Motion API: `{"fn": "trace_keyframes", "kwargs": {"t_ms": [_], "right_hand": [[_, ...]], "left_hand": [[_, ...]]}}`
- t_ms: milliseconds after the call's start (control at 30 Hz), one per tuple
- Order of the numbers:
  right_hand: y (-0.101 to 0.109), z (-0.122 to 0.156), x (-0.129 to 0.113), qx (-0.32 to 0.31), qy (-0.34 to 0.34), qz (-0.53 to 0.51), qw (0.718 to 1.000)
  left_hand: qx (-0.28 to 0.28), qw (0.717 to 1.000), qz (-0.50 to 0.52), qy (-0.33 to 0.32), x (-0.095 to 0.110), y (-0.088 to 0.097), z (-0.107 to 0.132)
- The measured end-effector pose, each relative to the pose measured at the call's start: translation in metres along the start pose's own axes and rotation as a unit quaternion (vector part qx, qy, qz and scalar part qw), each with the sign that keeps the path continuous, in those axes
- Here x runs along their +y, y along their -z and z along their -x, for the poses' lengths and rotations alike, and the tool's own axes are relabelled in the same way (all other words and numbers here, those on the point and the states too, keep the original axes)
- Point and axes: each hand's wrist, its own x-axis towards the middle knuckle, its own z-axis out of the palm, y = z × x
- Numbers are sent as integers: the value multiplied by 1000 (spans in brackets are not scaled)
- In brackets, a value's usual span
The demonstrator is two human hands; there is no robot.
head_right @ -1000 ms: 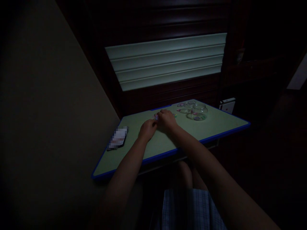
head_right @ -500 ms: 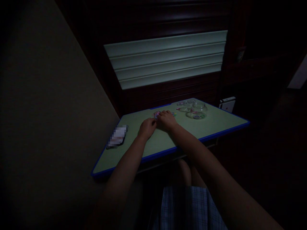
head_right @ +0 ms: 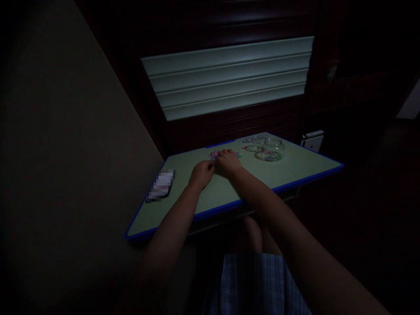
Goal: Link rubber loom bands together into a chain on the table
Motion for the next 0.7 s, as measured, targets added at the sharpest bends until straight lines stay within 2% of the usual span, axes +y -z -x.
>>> {"fn": "trace_keyframes", "kwargs": {"t_ms": [300, 467, 700], "right_hand": [[2, 1, 0, 13, -24, -13, 1000], [1, 0, 5, 28, -82, -30, 996], [-5, 2, 17, 85, -165, -163, 969]], "left_hand": [[0, 1000, 10, 5, 1, 1, 1], [0, 1000, 0, -9, -1, 0, 0], [-3, 1000, 3, 4, -2, -2, -1]]}}
